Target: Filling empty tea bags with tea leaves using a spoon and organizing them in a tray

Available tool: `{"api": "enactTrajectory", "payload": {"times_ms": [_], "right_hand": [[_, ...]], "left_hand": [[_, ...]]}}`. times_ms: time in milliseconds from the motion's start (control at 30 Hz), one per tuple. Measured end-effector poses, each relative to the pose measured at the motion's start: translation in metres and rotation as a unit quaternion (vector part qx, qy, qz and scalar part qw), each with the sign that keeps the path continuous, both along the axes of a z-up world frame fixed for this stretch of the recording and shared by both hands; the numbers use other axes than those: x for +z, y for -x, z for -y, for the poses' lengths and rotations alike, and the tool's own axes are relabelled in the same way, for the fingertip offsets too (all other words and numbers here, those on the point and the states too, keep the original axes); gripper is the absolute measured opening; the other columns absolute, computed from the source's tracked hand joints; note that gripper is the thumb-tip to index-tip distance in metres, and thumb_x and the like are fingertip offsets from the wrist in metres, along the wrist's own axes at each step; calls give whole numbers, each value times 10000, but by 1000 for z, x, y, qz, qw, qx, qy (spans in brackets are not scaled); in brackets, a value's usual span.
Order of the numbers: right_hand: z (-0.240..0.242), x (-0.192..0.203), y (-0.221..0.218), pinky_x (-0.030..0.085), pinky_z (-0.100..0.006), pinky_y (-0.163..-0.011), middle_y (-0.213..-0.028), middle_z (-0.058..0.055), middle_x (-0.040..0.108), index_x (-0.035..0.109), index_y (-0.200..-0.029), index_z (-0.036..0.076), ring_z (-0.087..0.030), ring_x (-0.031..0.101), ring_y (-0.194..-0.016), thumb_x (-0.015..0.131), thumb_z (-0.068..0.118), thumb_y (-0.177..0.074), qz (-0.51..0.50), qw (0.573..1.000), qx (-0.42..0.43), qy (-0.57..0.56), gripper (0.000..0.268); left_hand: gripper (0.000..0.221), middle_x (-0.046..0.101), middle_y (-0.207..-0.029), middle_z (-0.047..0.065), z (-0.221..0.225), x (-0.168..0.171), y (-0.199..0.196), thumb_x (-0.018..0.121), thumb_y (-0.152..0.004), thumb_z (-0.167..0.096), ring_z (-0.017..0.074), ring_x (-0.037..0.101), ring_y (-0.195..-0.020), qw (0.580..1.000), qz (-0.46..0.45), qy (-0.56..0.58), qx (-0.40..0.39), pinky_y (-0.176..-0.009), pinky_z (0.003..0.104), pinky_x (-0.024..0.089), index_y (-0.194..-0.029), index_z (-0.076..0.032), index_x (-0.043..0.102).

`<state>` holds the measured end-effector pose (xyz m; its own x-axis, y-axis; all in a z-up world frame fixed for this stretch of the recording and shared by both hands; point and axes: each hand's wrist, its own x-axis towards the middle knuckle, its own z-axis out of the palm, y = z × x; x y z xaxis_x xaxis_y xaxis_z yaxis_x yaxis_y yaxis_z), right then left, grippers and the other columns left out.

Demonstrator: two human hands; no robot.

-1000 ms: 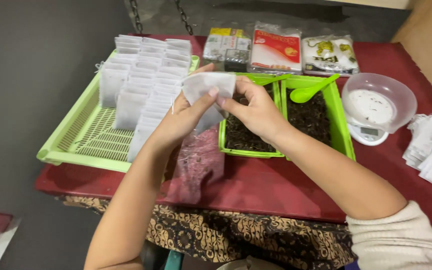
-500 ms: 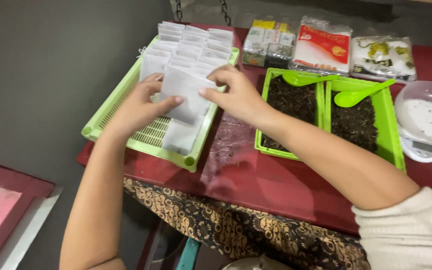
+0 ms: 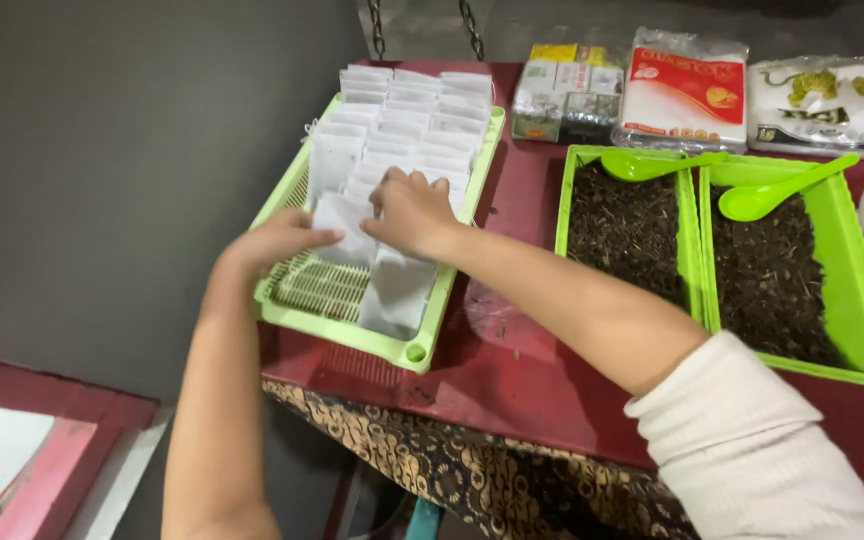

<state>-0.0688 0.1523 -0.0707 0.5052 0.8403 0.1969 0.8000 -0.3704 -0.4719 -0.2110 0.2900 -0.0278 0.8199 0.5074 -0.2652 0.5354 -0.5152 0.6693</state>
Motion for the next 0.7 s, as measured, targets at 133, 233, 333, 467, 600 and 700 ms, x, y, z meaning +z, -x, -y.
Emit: {"api": "enactTrajectory", "payload": {"times_ms": [133, 233, 333, 467, 600, 700], "right_hand": [[-12, -20, -12, 323, -587, -894, -1077, -98, 613, 759, -914, 112, -366, 582, -1033, 692, 318, -824, 28, 999, -23, 37, 235], [-15, -21, -16, 303, -548, -870, -1010, -83, 605, 753, -800, 138, -341, 553, -990, 700, 282, -795, 69, 996, -40, 35, 153], [-11, -14, -13, 291, -514, -868, -1033, -91, 607, 768, -850, 108, -313, 541, -998, 687, 222, -850, 68, 995, -36, 70, 140], [-11, -11, -18, 293, -520, -873, -1057, -92, 593, 740, -868, 129, -320, 534, -1027, 718, 230, -817, 74, 994, -49, 66, 115], [-3, -6, -15, 290, -497, -896, -1119, -80, 510, 557, -1132, 161, -315, 498, -1088, 758, 216, -819, 68, 996, -39, 49, 376], [0, -7, -10, 285, -515, -926, -1137, -55, 537, 688, -1018, 214, -306, 496, -1088, 760, 273, -822, 92, 993, -45, 62, 217]], "left_hand": [[544, 733, -1070, 188, -60, -66, -29, 784, -820, -341, 316, 688, -1049, 1000, -24, 2, -13, -912, 436, 506, -1166, 75, 728], [376, 696, -774, 79, -89, -90, -44, 812, -760, -410, 261, 711, -795, 996, -37, -77, -29, -707, 384, 499, -874, -57, 749], [470, 744, -989, 22, -109, -109, -51, 748, -762, -541, 293, 697, -1022, 989, -91, -114, -26, -879, 445, 424, -1018, -148, 785], [448, 723, -1102, 7, -82, -77, -42, 794, -766, -421, 276, 649, -1088, 991, -78, -108, -15, -922, 470, 397, -1121, -148, 771], [440, 708, -1239, -64, -76, -72, -47, 780, -743, -507, 277, 631, -1212, 972, -100, -208, -36, -975, 545, 366, -1120, -279, 769], [492, 631, -1329, 2, -76, -71, -48, 794, -738, -466, 331, 582, -1269, 976, -90, -196, -36, -1000, 592, 375, -1189, -287, 711]]}}
